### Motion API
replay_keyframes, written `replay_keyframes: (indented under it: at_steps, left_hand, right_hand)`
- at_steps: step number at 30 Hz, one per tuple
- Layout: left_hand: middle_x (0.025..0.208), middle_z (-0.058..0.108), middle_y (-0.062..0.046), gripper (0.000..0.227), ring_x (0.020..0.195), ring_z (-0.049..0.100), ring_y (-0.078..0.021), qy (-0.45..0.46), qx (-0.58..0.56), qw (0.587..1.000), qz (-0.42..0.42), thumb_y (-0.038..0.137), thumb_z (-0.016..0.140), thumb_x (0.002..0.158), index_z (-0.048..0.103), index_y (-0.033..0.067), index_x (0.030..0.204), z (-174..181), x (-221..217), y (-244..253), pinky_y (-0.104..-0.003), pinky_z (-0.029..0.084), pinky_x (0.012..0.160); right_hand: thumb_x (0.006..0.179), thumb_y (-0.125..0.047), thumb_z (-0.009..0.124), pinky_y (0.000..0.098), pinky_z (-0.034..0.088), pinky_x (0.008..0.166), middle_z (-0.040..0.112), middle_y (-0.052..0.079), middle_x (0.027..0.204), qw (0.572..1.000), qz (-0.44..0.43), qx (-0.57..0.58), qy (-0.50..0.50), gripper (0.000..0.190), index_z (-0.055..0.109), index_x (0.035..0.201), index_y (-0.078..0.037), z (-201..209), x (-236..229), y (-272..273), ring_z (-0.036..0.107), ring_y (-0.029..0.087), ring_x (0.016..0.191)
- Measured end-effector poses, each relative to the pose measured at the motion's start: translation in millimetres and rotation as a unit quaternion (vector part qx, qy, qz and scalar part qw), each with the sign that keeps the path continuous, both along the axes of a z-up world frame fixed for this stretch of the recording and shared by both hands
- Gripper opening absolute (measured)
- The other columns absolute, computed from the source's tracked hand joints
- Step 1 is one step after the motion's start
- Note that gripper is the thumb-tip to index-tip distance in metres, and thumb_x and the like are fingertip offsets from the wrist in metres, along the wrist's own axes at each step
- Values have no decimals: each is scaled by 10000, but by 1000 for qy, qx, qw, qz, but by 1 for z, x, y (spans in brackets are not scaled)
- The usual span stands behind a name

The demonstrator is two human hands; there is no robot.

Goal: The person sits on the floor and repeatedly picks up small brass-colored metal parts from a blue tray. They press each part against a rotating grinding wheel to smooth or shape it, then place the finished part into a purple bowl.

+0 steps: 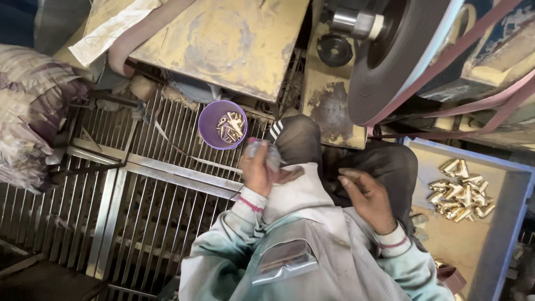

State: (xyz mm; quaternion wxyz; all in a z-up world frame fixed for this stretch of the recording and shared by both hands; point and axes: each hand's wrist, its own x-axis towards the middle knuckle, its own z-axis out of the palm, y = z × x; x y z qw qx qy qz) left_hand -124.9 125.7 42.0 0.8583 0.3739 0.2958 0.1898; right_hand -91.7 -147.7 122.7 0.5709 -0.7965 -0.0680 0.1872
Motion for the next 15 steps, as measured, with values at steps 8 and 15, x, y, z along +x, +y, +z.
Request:
replay_keyframes:
  at_steps: [8,15]
  left_hand:
    - [1016,712,-33,255,927,680,-123,16,-34,926,-375,133,703,922,625,77,1158,23,21,-75,-277,545,841]
    - [924,682,5,194,826,617,-66,65,114,789,-601,89,738,914,661,50,1088,-10,21,-108,-265,521,721]
  right_hand:
    - [1053,-117,595,256,579,806,759,81,1055,987,-153,-24,-49,230,698,1208,17,-46,2,-66,722,115,940]
    - [994,-148,678,328,588,756,749,171,1042,924,-320,-173,-122,229,705,1153,14,-110,3,-152,752,242,875]
